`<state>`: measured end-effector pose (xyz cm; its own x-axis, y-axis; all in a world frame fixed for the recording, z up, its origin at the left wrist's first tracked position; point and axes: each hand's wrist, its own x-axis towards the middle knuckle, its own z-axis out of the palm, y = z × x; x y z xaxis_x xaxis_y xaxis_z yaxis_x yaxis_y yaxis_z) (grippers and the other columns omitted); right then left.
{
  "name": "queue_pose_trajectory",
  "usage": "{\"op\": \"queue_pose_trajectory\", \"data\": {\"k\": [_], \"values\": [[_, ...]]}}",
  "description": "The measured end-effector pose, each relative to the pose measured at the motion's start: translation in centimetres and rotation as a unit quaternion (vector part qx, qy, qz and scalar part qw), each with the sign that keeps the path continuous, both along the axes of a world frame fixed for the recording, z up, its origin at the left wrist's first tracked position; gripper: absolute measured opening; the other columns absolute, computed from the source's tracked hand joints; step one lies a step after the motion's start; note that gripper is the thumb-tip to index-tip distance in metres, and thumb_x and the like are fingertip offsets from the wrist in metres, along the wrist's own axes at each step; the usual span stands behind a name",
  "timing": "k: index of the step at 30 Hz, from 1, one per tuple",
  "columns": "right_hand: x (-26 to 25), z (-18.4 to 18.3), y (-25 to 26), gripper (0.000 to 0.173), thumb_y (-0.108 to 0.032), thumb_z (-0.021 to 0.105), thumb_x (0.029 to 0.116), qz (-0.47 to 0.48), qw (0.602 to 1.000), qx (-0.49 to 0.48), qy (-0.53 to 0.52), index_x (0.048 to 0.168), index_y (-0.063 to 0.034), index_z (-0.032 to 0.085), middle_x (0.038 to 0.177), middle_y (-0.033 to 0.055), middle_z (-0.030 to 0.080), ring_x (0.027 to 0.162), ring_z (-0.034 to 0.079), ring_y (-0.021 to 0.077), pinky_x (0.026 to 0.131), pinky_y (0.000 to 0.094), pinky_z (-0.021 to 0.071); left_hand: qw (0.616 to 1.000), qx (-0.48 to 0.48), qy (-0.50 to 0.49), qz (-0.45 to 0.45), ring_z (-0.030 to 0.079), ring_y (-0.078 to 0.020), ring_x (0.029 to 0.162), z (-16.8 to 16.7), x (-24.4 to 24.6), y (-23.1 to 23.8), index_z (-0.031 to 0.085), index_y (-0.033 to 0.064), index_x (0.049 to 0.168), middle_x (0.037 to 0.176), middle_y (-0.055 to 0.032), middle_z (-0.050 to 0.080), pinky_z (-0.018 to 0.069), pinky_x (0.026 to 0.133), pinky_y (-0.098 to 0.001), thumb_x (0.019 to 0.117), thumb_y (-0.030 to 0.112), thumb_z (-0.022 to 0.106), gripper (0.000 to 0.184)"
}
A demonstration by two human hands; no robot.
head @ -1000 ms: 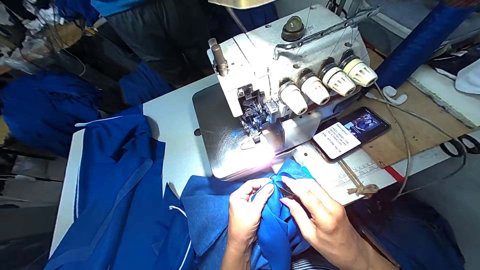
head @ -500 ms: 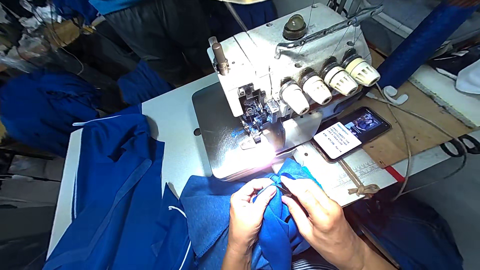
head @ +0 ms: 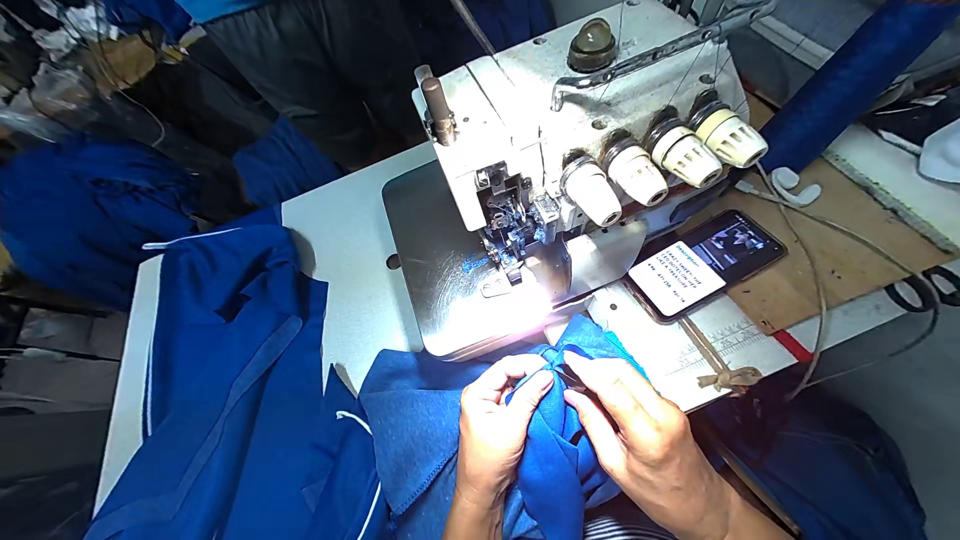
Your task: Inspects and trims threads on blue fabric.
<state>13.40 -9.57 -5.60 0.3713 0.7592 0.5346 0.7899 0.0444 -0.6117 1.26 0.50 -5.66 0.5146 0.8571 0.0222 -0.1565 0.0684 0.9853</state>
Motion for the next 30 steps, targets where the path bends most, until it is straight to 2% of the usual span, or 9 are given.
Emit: {"op": "queue_pose_trajectory", "data": {"k": [9, 23, 25, 28, 30], "values": [[0.0, 0.1, 0.0, 0.026, -0.011, 0.061, 0.0986, -0.005, 1.000, -0.006, -0.009, 0.119, -0.0015, 0.073, 0.101, 0.0105, 0.072, 0.089, 0.069, 0.0119, 0.078, 0.0198, 0.0565, 1.000, 0.001, -0.004, 0.002, 0.071, -0.0104, 0.086, 0.0, 0.0, 0.0, 0.077, 0.0019, 0.095, 0.092, -0.0072, 0.075, 0.0592, 0.081, -0.0238, 0.0897, 0.002, 0.071, 0.008], [0.5, -0.9, 0.3, 0.022, -0.004, 0.060, 0.0987, 0.040, 0.998, 0.043, -0.005, 0.117, -0.0011, 0.070, 0.104, 0.0124, 0.071, 0.099, 0.069, 0.0130, 0.086, 0.0194, 0.0559, 0.999, 0.030, 0.008, -0.018, 0.070, -0.0100, 0.087, -0.2, 0.2, 0.0, 0.075, 0.0030, 0.091, 0.092, -0.0055, 0.073, 0.0587, 0.083, -0.0245, 0.0916, 0.004, 0.070, 0.005], [0.6, -1.1, 0.4, 0.020, -0.005, 0.059, 0.0993, 0.038, 0.998, 0.058, -0.004, 0.116, -0.0009, 0.068, 0.104, 0.0120, 0.069, 0.098, 0.068, 0.0117, 0.086, 0.0183, 0.0554, 0.998, 0.057, 0.017, -0.018, 0.068, -0.0108, 0.096, -0.4, 0.1, -0.1, 0.075, 0.0061, 0.088, 0.099, -0.0042, 0.072, 0.0572, 0.088, -0.0246, 0.0913, 0.008, 0.072, 0.005], [0.7, -1.4, 0.6, 0.018, -0.006, 0.059, 0.0996, 0.040, 0.996, 0.079, -0.005, 0.115, -0.0004, 0.066, 0.104, 0.0117, 0.068, 0.098, 0.067, 0.0108, 0.088, 0.0176, 0.0547, 0.995, 0.087, 0.013, -0.047, 0.062, -0.0152, 0.122, -0.5, 0.0, 0.1, 0.071, 0.0074, 0.084, 0.128, -0.0070, 0.067, 0.0529, 0.101, -0.0277, 0.0940, 0.013, 0.070, 0.012], [0.9, -1.4, 0.6, 0.018, -0.006, 0.059, 0.0996, 0.046, 0.995, 0.084, -0.005, 0.115, -0.0003, 0.064, 0.105, 0.0115, 0.067, 0.098, 0.066, 0.0101, 0.088, 0.0175, 0.0548, 0.993, 0.090, -0.004, -0.069, 0.060, -0.0154, 0.126, -0.5, -0.1, 0.1, 0.071, 0.0082, 0.085, 0.132, -0.0073, 0.066, 0.0517, 0.104, -0.0285, 0.0957, 0.015, 0.069, 0.013]]}}
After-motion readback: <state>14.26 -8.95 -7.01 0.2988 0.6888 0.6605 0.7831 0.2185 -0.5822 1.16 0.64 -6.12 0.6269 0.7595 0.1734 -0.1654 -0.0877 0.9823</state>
